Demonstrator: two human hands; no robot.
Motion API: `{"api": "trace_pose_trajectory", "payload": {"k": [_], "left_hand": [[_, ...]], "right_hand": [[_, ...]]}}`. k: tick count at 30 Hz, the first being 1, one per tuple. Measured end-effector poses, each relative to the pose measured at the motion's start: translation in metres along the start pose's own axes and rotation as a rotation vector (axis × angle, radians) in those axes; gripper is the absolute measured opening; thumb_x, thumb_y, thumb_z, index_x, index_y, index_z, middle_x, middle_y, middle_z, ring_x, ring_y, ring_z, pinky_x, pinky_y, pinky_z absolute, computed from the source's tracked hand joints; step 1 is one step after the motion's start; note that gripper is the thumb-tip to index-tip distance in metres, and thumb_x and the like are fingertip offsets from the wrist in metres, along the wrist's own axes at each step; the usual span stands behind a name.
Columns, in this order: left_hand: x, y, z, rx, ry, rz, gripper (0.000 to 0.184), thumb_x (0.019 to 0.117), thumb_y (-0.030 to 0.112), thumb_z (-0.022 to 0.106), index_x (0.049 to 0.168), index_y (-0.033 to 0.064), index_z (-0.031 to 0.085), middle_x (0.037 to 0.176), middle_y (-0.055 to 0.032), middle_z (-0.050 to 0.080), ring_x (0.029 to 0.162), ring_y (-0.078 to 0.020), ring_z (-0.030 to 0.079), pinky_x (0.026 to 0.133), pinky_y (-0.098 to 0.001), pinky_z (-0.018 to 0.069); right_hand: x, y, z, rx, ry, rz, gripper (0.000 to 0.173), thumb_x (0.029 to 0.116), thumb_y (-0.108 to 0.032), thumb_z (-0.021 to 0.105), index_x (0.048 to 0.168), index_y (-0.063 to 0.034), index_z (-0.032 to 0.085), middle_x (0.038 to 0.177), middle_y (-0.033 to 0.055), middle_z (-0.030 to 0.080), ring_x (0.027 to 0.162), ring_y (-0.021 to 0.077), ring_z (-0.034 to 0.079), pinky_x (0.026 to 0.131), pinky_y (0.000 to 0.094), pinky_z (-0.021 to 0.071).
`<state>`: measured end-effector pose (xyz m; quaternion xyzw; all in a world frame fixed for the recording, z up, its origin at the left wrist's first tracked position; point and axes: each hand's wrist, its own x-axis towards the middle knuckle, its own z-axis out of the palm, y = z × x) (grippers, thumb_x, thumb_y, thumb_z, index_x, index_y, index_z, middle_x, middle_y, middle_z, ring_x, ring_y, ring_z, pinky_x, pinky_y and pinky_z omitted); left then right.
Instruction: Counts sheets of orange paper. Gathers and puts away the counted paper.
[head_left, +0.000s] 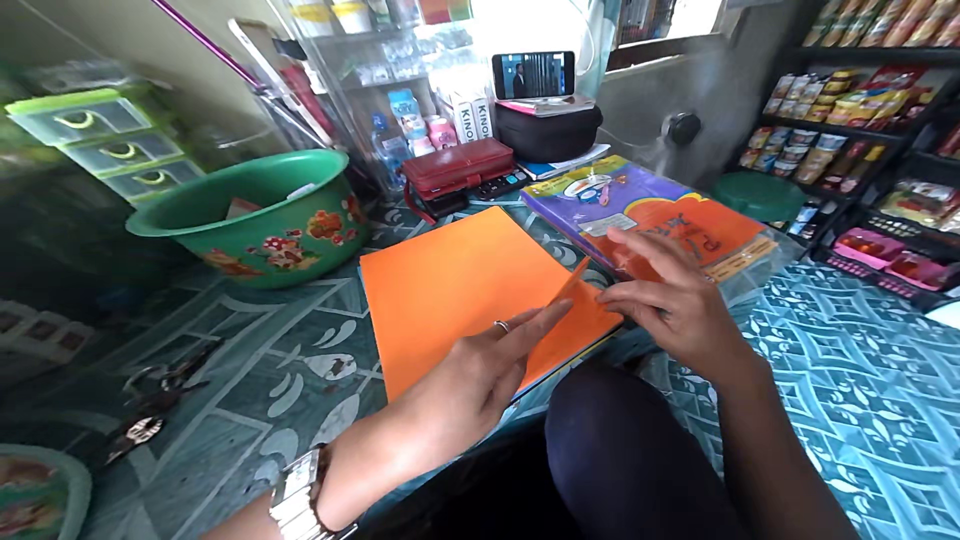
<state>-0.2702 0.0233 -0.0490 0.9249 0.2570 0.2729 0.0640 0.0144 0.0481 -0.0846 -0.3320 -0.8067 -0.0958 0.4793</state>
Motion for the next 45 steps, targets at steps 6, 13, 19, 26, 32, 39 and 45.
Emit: {"api": "trace_pose_trajectory", "payload": {"k": [6,13,19,26,32,39,45], "left_hand": [[-0.002,-0.001,0.004,-0.037,0.003,-0.031,0.041,0.1064,0.023,0.047,0.142,0.0068,0.06,0.129,-0.0125,0.068,0.093,-0.0066,0.067,0.081,-0.0172,0.0526],[-0.002,0.003,0.001,0.026,0.002,-0.043,0.043,0.1038,0.01,0.042,0.143,0.0055,0.06,0.115,-0.0127,0.072,0.083,-0.0085,0.065,0.079,-0.0173,0.0516],[0.0,0.0,0.0,0.009,-0.021,0.0,0.049,0.1018,0.007,0.04,0.147,0.0113,0.056,0.127,-0.0126,0.069,0.103,-0.01,0.069,0.088,-0.0199,0.0536],[-0.002,-0.001,0.005,-0.032,0.009,-0.02,0.041,0.1057,0.02,0.047,0.142,0.0061,0.061,0.128,-0.014,0.068,0.103,-0.0095,0.068,0.088,-0.0179,0.0522],[-0.003,-0.001,0.006,-0.031,0.012,-0.037,0.045,0.1014,0.029,0.059,0.141,0.0087,0.062,0.131,-0.0141,0.068,0.107,-0.0105,0.069,0.09,-0.0188,0.0533],[-0.002,-0.002,0.006,-0.042,0.012,-0.052,0.043,0.1009,0.027,0.06,0.14,0.0105,0.063,0.13,-0.0135,0.068,0.107,-0.0106,0.069,0.09,-0.0199,0.0538],[-0.002,-0.001,0.003,-0.041,0.007,-0.062,0.041,0.1033,0.025,0.055,0.141,0.0107,0.063,0.129,-0.0119,0.069,0.098,-0.008,0.069,0.083,-0.0176,0.0535]], "right_hand": [[0.002,-0.004,0.004,-0.06,0.095,0.039,0.019,0.0951,-0.03,0.07,0.092,-0.0143,0.081,0.136,0.01,0.065,0.134,0.0276,0.054,0.109,0.0476,0.0422],[0.001,-0.008,-0.005,-0.076,0.109,0.145,0.022,0.0952,-0.029,0.071,0.101,-0.0098,0.079,0.134,0.0111,0.066,0.125,0.0269,0.06,0.104,0.048,0.0463],[-0.01,-0.006,-0.016,-0.009,-0.204,0.095,0.027,0.0962,-0.041,0.065,0.099,-0.0192,0.081,0.144,0.0106,0.06,0.14,0.0299,0.049,0.115,0.0553,0.038],[-0.01,-0.004,-0.012,-0.016,-0.188,0.097,0.027,0.0982,-0.036,0.063,0.099,-0.0167,0.081,0.143,0.0118,0.061,0.138,0.0284,0.053,0.113,0.0534,0.041],[-0.003,-0.02,-0.021,0.087,-0.237,0.235,0.027,0.1003,-0.032,0.063,0.104,-0.0125,0.081,0.148,0.0134,0.057,0.141,0.0311,0.049,0.114,0.0545,0.037],[-0.005,-0.009,-0.012,0.044,-0.11,0.153,0.025,0.0972,-0.035,0.066,0.1,-0.0145,0.081,0.141,0.0085,0.063,0.135,0.022,0.055,0.112,0.0451,0.0442],[-0.007,-0.007,-0.012,0.031,-0.152,0.143,0.029,0.0971,-0.039,0.065,0.101,-0.0151,0.081,0.143,0.0091,0.061,0.138,0.0262,0.053,0.113,0.0494,0.0422]]}}
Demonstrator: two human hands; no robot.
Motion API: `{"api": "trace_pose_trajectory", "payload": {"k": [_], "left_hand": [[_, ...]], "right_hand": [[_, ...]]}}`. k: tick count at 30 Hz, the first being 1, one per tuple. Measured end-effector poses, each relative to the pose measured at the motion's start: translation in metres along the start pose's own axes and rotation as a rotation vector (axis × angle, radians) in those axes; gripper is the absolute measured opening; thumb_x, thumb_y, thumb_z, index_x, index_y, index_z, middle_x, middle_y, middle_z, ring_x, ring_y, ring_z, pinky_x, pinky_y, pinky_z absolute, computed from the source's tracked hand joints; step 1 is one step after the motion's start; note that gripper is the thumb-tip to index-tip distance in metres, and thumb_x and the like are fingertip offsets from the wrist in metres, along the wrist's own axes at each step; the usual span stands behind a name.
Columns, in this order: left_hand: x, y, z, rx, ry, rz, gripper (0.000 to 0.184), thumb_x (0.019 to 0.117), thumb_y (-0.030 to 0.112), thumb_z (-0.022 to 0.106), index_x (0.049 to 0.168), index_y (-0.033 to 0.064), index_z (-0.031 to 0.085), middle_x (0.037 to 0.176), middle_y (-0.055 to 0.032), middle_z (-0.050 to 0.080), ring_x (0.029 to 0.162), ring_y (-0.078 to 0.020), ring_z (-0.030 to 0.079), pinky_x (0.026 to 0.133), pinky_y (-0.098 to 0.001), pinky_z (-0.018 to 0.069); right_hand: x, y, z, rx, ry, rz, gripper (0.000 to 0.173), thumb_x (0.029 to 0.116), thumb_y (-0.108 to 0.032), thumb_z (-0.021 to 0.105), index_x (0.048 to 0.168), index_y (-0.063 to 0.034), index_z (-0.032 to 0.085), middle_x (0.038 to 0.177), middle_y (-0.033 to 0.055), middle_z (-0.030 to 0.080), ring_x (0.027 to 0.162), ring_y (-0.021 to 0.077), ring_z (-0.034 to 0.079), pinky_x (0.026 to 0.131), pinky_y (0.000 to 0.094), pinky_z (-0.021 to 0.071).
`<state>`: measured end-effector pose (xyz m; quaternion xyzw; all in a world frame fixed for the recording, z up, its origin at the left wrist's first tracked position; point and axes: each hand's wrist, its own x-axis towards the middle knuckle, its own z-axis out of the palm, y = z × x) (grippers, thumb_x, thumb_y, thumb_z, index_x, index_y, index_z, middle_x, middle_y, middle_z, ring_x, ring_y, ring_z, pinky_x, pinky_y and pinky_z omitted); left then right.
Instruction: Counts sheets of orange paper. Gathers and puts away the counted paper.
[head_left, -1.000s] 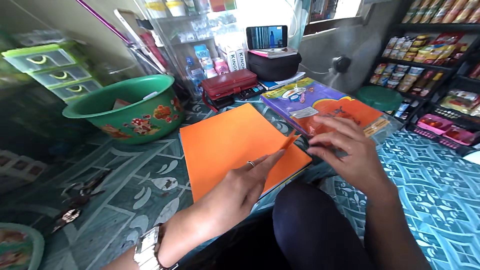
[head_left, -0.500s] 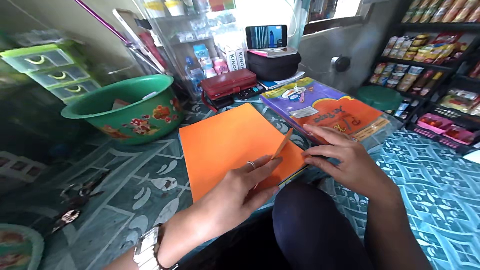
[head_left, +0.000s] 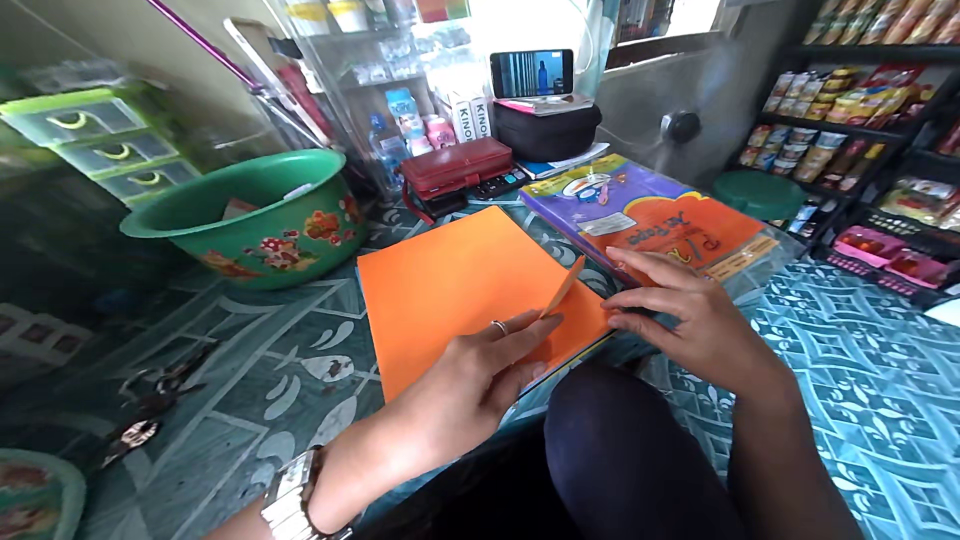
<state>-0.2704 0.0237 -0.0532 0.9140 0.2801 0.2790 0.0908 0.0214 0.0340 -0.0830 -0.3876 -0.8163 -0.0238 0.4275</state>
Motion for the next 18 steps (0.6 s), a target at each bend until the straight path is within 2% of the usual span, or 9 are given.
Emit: {"api": "trace_pose_trajectory", "payload": {"k": [4,7,10,13,15,18], "left_hand": [[0.0,0.002,-0.001,-0.003,-0.008,-0.021,0.04,0.1042,0.023,0.053,0.141,0.0115,0.063,0.131,-0.0104,0.068,0.094,-0.0046,0.067,0.08,-0.0152,0.052],[0.0,0.001,-0.002,-0.021,-0.014,-0.016,0.04,0.1048,0.02,0.05,0.141,0.0099,0.062,0.13,-0.011,0.068,0.101,-0.0052,0.068,0.087,-0.016,0.0531],[0.0,0.0,-0.001,-0.034,-0.006,-0.006,0.04,0.104,0.018,0.048,0.141,0.0088,0.063,0.128,-0.0128,0.069,0.103,-0.0069,0.069,0.088,-0.017,0.0533],[-0.001,0.001,0.0,-0.028,0.007,0.0,0.041,0.1045,0.026,0.052,0.14,0.0088,0.063,0.127,-0.0133,0.069,0.095,-0.0065,0.068,0.082,-0.0169,0.0534],[-0.001,0.0,0.001,-0.019,0.012,0.003,0.043,0.1027,0.029,0.056,0.14,0.009,0.064,0.128,-0.0133,0.069,0.098,-0.008,0.069,0.083,-0.0177,0.0538],[-0.001,-0.001,0.001,-0.012,0.0,0.0,0.042,0.1025,0.025,0.056,0.141,0.01,0.063,0.13,-0.0124,0.068,0.102,-0.0075,0.069,0.085,-0.017,0.0537]], "right_hand": [[-0.001,0.0,0.002,0.002,-0.02,-0.027,0.033,0.0981,-0.043,0.062,0.105,-0.0168,0.081,0.145,0.0105,0.06,0.138,0.0279,0.052,0.113,0.0526,0.0404],[0.001,0.0,0.006,0.007,-0.002,-0.058,0.026,0.0994,-0.035,0.062,0.104,-0.0169,0.081,0.143,0.0101,0.061,0.138,0.0263,0.053,0.114,0.0522,0.0402],[0.005,-0.002,0.009,-0.011,0.045,-0.089,0.022,0.0998,-0.027,0.063,0.099,-0.0143,0.081,0.142,0.0086,0.062,0.137,0.0253,0.053,0.114,0.0492,0.0415],[0.009,-0.005,0.011,-0.046,0.127,-0.127,0.02,0.0985,-0.025,0.065,0.097,-0.0134,0.081,0.138,0.0088,0.065,0.136,0.0259,0.054,0.113,0.0504,0.0413],[0.01,-0.005,0.012,-0.074,0.175,-0.136,0.018,0.0971,-0.025,0.067,0.095,-0.0135,0.081,0.136,0.009,0.066,0.135,0.027,0.055,0.112,0.0513,0.0407],[0.011,-0.006,0.014,-0.104,0.212,-0.128,0.019,0.0969,-0.028,0.068,0.095,-0.0146,0.081,0.135,0.0075,0.067,0.134,0.0269,0.055,0.11,0.0505,0.0401]]}}
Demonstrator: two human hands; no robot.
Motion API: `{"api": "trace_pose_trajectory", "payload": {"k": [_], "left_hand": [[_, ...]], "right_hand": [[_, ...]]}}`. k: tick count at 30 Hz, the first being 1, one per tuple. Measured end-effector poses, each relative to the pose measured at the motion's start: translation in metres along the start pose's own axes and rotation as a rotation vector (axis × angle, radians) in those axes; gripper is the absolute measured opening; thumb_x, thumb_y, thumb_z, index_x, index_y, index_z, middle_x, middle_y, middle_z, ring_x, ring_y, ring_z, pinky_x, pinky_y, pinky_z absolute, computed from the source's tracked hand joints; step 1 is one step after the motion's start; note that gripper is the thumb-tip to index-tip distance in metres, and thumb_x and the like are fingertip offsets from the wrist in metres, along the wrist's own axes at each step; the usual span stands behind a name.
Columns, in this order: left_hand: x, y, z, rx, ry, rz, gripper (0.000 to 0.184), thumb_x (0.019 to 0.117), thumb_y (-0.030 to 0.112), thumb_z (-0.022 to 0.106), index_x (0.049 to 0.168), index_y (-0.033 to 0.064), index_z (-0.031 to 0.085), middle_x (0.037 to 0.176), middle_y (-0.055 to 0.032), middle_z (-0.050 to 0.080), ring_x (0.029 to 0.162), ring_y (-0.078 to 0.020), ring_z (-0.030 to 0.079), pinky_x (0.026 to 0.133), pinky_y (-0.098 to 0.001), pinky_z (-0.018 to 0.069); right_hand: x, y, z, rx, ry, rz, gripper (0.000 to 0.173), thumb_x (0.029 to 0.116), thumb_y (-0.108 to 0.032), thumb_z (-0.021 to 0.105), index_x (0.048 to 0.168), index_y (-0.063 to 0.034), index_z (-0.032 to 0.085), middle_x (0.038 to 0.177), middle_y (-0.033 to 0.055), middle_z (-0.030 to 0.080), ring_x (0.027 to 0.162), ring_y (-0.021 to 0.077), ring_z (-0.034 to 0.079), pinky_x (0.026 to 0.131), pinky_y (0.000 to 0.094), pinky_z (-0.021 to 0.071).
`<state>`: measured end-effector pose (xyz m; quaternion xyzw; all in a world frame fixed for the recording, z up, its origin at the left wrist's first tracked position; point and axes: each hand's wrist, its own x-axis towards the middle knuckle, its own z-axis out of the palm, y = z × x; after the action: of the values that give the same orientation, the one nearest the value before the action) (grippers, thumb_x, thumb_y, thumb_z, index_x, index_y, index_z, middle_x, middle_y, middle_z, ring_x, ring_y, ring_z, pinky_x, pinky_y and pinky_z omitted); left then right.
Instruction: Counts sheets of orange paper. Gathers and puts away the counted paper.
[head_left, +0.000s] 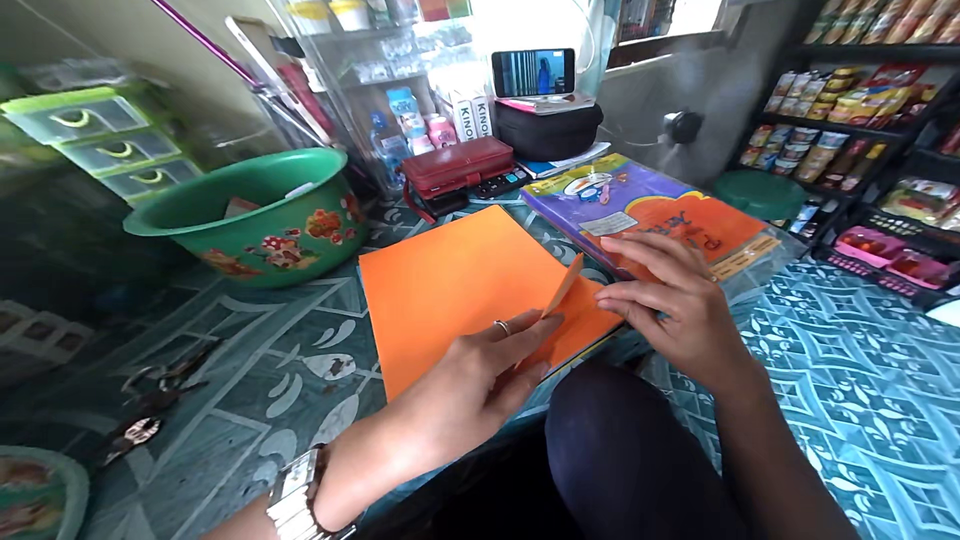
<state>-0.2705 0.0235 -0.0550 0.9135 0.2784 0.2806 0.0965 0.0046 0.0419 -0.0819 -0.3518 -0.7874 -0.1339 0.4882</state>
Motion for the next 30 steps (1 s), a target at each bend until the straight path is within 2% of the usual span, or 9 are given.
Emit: {"api": "trace_pose_trajectory", "payload": {"k": [10,14,15,18,20,21,22,26,30], "left_hand": [[0.0,0.0,0.0,0.038,0.008,0.04,0.043,0.1007,0.012,0.048,0.141,0.0081,0.062,0.119,-0.0123,0.072,0.096,-0.0073,0.069,0.084,-0.016,0.0524],[0.001,0.0,-0.002,0.064,-0.006,0.058,0.047,0.0994,0.008,0.043,0.143,0.0074,0.06,0.123,-0.0125,0.07,0.081,-0.0058,0.064,0.074,-0.0158,0.0505],[0.001,0.003,-0.003,0.08,-0.015,0.046,0.047,0.0998,0.008,0.042,0.144,0.0066,0.059,0.12,-0.0121,0.071,0.079,-0.0067,0.063,0.074,-0.0167,0.0507],[0.003,0.016,-0.009,0.111,-0.042,0.001,0.046,0.0992,0.003,0.04,0.141,0.0003,0.059,0.088,-0.0152,0.068,0.069,-0.0169,0.059,0.07,-0.0248,0.0507],[0.003,0.01,-0.006,0.095,-0.014,0.049,0.049,0.0965,0.001,0.041,0.142,0.0041,0.06,0.097,-0.0161,0.071,0.08,-0.0183,0.065,0.076,-0.0253,0.0525],[0.002,0.006,-0.005,0.086,-0.022,0.068,0.051,0.0968,0.003,0.041,0.144,0.0079,0.059,0.116,-0.0164,0.072,0.1,-0.0179,0.071,0.087,-0.0245,0.0547],[0.002,0.003,-0.003,0.073,-0.024,0.08,0.051,0.0974,0.004,0.041,0.145,0.0077,0.059,0.127,-0.0172,0.069,0.11,-0.018,0.07,0.092,-0.024,0.0535],[0.001,0.001,0.0,0.058,-0.007,0.069,0.045,0.1003,0.011,0.044,0.142,0.0057,0.061,0.126,-0.0165,0.069,0.102,-0.0127,0.069,0.086,-0.0192,0.0531],[0.0,0.002,0.001,0.051,-0.008,0.038,0.046,0.1016,0.031,0.058,0.141,0.0084,0.062,0.133,-0.0151,0.067,0.109,-0.0126,0.069,0.09,-0.0204,0.0532]], "right_hand": [[0.002,-0.003,0.003,-0.021,0.06,0.045,0.019,0.0962,-0.028,0.069,0.095,-0.012,0.08,0.131,0.0076,0.069,0.128,0.0256,0.058,0.107,0.048,0.043],[0.0,0.0,-0.007,-0.083,0.047,0.128,0.021,0.0979,-0.027,0.067,0.102,-0.0101,0.078,0.132,0.0106,0.068,0.126,0.0289,0.06,0.103,0.0516,0.0444],[-0.001,0.001,-0.01,-0.093,0.037,0.145,0.022,0.0982,-0.027,0.066,0.102,-0.0095,0.078,0.132,0.0113,0.068,0.124,0.0296,0.062,0.102,0.053,0.0452],[-0.005,0.001,-0.022,-0.055,-0.09,0.145,0.024,0.0974,-0.032,0.065,0.099,-0.0119,0.079,0.13,0.0087,0.069,0.124,0.028,0.062,0.103,0.0542,0.045],[-0.009,0.001,-0.025,-0.021,-0.208,0.104,0.029,0.0967,-0.039,0.064,0.1,-0.0155,0.08,0.132,0.0072,0.068,0.129,0.0282,0.059,0.107,0.0553,0.0433],[-0.01,0.002,-0.024,-0.014,-0.245,0.081,0.03,0.097,-0.041,0.063,0.1,-0.0173,0.081,0.134,0.0064,0.067,0.131,0.0283,0.058,0.108,0.0558,0.0424],[-0.011,0.003,-0.022,-0.015,-0.262,0.063,0.029,0.0977,-0.04,0.062,0.1,-0.0183,0.081,0.136,0.0062,0.067,0.133,0.0289,0.057,0.109,0.0564,0.0422],[-0.01,0.004,-0.017,-0.02,-0.235,0.052,0.025,0.0988,-0.034,0.062,0.098,-0.018,0.082,0.134,0.0067,0.068,0.133,0.0301,0.057,0.11,0.0548,0.0422],[-0.009,0.004,-0.017,-0.015,-0.21,0.062,0.026,0.0994,-0.033,0.062,0.099,-0.0158,0.082,0.134,0.0078,0.068,0.132,0.0295,0.058,0.111,0.0533,0.043]]}}
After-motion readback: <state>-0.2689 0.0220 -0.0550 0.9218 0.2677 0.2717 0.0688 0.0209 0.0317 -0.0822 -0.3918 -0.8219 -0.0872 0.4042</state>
